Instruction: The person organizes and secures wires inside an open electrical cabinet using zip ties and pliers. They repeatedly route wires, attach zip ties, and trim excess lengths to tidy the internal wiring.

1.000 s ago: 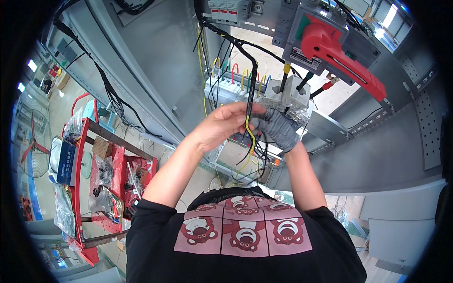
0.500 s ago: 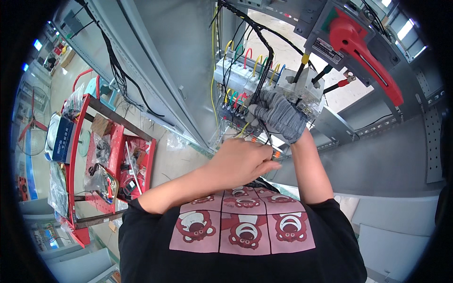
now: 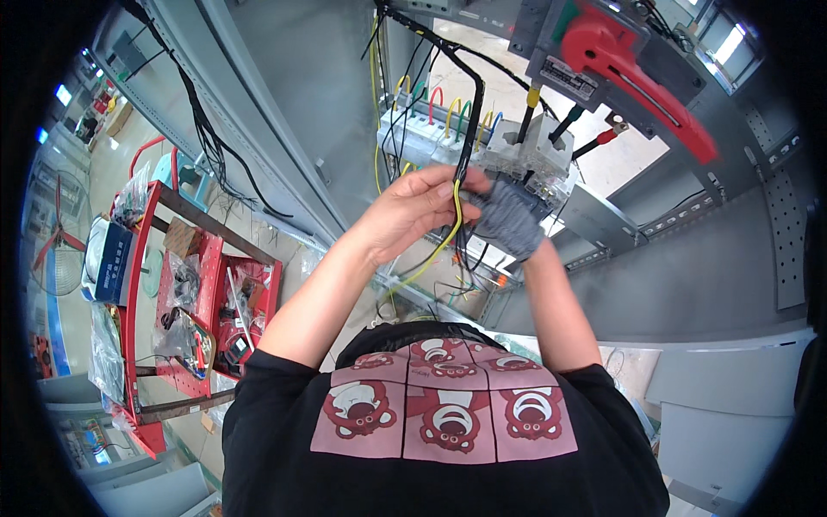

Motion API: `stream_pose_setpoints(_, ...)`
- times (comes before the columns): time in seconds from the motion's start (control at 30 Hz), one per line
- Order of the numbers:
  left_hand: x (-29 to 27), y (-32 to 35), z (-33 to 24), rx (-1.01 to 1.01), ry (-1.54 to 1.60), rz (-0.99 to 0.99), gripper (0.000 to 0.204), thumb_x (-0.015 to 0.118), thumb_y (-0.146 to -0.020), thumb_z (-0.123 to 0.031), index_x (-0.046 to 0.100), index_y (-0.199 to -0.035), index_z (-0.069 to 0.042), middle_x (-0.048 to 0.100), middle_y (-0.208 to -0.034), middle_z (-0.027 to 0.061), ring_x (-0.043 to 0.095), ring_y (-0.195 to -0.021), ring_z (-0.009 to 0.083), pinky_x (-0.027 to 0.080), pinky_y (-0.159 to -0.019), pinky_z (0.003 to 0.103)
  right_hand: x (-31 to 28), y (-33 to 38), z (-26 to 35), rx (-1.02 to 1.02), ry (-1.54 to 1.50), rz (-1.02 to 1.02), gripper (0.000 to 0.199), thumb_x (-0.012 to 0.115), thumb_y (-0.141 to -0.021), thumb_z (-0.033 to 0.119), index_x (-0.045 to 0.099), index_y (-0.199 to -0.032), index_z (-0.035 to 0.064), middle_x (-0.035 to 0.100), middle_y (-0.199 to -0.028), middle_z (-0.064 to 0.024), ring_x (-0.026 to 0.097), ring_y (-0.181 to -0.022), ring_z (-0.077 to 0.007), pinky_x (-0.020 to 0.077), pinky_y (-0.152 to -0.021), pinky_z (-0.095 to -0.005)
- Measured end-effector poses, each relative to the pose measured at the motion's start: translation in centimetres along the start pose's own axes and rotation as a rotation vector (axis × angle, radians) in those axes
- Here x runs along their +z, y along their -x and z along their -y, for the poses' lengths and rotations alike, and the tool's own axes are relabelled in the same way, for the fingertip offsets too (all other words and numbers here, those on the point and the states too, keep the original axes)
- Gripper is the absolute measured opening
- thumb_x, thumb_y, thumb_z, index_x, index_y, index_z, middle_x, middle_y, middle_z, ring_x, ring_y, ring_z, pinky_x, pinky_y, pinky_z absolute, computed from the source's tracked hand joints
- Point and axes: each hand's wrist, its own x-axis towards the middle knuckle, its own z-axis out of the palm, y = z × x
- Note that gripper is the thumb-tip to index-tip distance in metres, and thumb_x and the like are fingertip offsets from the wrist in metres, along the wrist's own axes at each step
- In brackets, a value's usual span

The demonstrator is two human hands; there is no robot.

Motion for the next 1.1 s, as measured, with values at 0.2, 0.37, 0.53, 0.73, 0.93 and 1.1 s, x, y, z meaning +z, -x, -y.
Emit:
stream_pose_setpoints(0.2, 0.1, 0.3, -0.7, 0.212, -1.523, -0.371, 0.023, 0.057, -0.090, -0.025, 0.059, -0.090, -0.002, 0.065, -0.076, 0.0141, 0.065, -0.068, 0.0272, 0.050, -0.059, 0.037, 0.8, -1.3, 2.9, 0.075, -0.101, -0.174, 0.036, 0.052, -0.095, 0.037, 0.062, -0.085, 0.0040, 0.050, -0.055, 0.0005, 0.045, -0.049, -0.0068, 0.0342, -0.046, -0.0238)
stream_pose_setpoints(0.37, 3.4, 1.8, 0.8, 0.078, -1.839, -0.535, 0.027, 0.057, -0.087, -0.032, 0.055, -0.079, -0.007, 0.062, -0.069, 0.0131, 0.061, -0.061, 0.0357, 0.046, -0.053, 0.047, 1.0, -2.6, 4.2, 0.032, 0.218, 0.015, 0.026, 0.056, -0.092, 0.026, 0.062, -0.092, 0.0011, 0.058, -0.063, -0.0021, 0.049, -0.051, -0.0068, 0.0389, -0.046, -0.0239)
stream_pose_setpoints(0.53, 5.4, 4.7, 2.3, 0.388, -1.437, -0.121, 0.015, 0.056, -0.089, -0.020, 0.053, -0.085, -0.005, 0.059, -0.067, 0.0095, 0.061, -0.065, 0.0265, 0.045, -0.061, 0.035, 2.0, -1.7, 5.6, 0.155, 0.059, 0.054, 0.018, 0.058, -0.086, 0.007, 0.061, -0.102, -0.0011, 0.064, -0.073, -0.0038, 0.058, -0.058, -0.0078, 0.0465, -0.049, -0.0234)
stream_pose_setpoints(0.73, -0.1, 2.0, 4.1, 0.420, -0.466, -0.599, 0.007, 0.053, -0.093, -0.006, 0.051, -0.096, 0.000, 0.054, -0.075, -0.0008, 0.054, -0.070, 0.0072, 0.044, -0.064, 0.026, 1.7, -1.3, 5.9, 0.143, 0.038, 0.029, 0.027, 0.061, -0.087, 0.016, 0.062, -0.105, -0.0033, 0.065, -0.075, -0.0046, 0.055, -0.067, -0.0083, 0.0477, -0.061, -0.0251)
stream_pose_setpoints(0.93, 2.5, 3.4, 2.4, 0.303, -0.992, -0.511, 0.009, 0.059, -0.088, -0.003, 0.056, -0.095, 0.002, 0.059, -0.072, 0.0036, 0.056, -0.064, 0.0085, 0.046, -0.059, 0.023, 2.4, -1.3, 6.8, 0.237, 0.080, -0.049, 0.030, 0.063, -0.085, 0.020, 0.063, -0.102, -0.0050, 0.066, -0.080, -0.0104, 0.060, -0.071, -0.0123, 0.0502, -0.067, -0.0282)
stream_pose_setpoints(1.1, 0.6, 2.5, 2.9, 0.540, -1.006, -0.533, 0.008, 0.054, -0.089, -0.003, 0.057, -0.096, 0.000, 0.061, -0.097, 0.0119, 0.060, -0.083, 0.0187, 0.047, -0.073, 0.031, 2.0, -0.9, 5.6, 0.064, 0.218, -0.042, 0.027, 0.060, -0.084, 0.014, 0.062, -0.105, -0.0034, 0.066, -0.079, -0.0123, 0.060, -0.070, -0.0138, 0.0503, -0.067, -0.0294)
